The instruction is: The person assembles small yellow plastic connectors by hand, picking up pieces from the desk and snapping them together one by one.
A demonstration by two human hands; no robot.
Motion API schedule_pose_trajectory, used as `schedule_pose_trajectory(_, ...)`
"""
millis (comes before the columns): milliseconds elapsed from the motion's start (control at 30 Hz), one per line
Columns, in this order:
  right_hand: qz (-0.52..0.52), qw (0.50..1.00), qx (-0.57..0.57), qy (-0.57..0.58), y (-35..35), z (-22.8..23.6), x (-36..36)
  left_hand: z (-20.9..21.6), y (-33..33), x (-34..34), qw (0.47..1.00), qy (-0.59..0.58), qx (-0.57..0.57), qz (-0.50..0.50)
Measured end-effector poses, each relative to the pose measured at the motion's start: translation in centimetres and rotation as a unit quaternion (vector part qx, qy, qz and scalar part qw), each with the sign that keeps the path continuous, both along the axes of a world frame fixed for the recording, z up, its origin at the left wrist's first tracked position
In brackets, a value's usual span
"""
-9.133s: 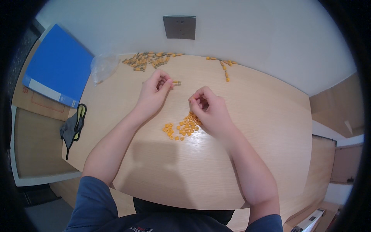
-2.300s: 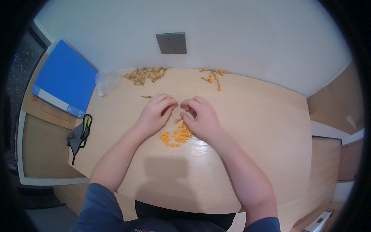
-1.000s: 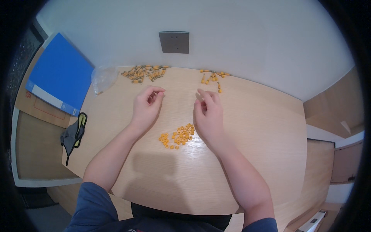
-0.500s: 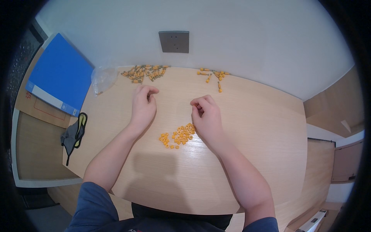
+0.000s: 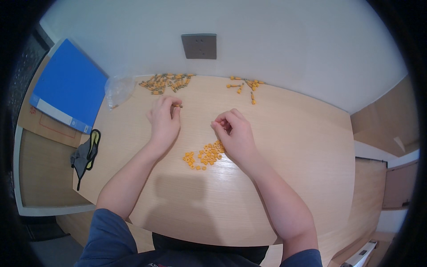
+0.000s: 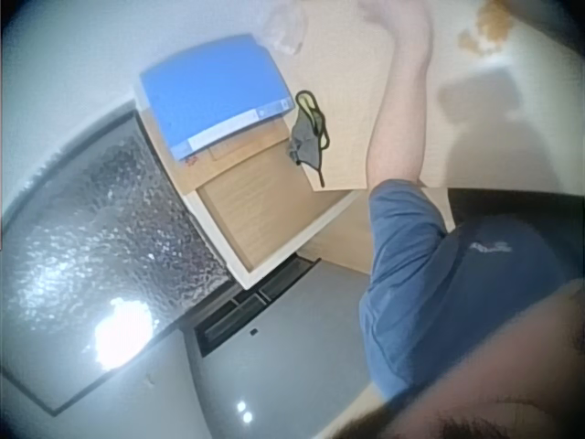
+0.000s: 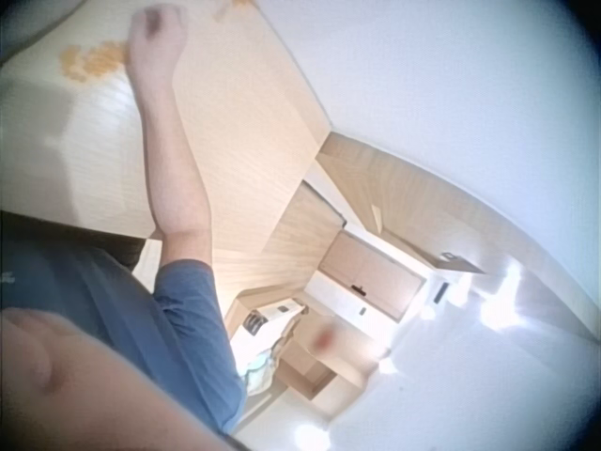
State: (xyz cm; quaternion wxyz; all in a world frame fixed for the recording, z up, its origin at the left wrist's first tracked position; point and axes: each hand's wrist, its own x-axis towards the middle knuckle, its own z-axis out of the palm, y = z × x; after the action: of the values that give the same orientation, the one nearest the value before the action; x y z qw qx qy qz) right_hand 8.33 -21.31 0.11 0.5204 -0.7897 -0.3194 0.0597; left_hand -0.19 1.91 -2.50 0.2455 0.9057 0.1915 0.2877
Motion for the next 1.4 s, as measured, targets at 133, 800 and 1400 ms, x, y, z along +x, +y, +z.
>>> schedule_pose_trajectory(133, -0.001, 1.000, 0.014, 0.022, -0.1, -0.1, 0.1, 0.4, -0.3, 0.1, 1.000, 0.028, -0.004, 0.006)
schedule_pose_trajectory(800, 0.052, 0.953, 0.176, 0.242, 0.2, -0.8, 0.1, 1.0, -3.1, -0.1, 0.852, -0.027, -0.424, -0.306)
schedule_pose_trajectory(1400, 0.059, 0.959, 0.162, 0.226, 0.2, -1.0, 0.0, 1.3, -3.0, 0.0, 0.830, -0.043, -0.473, -0.293)
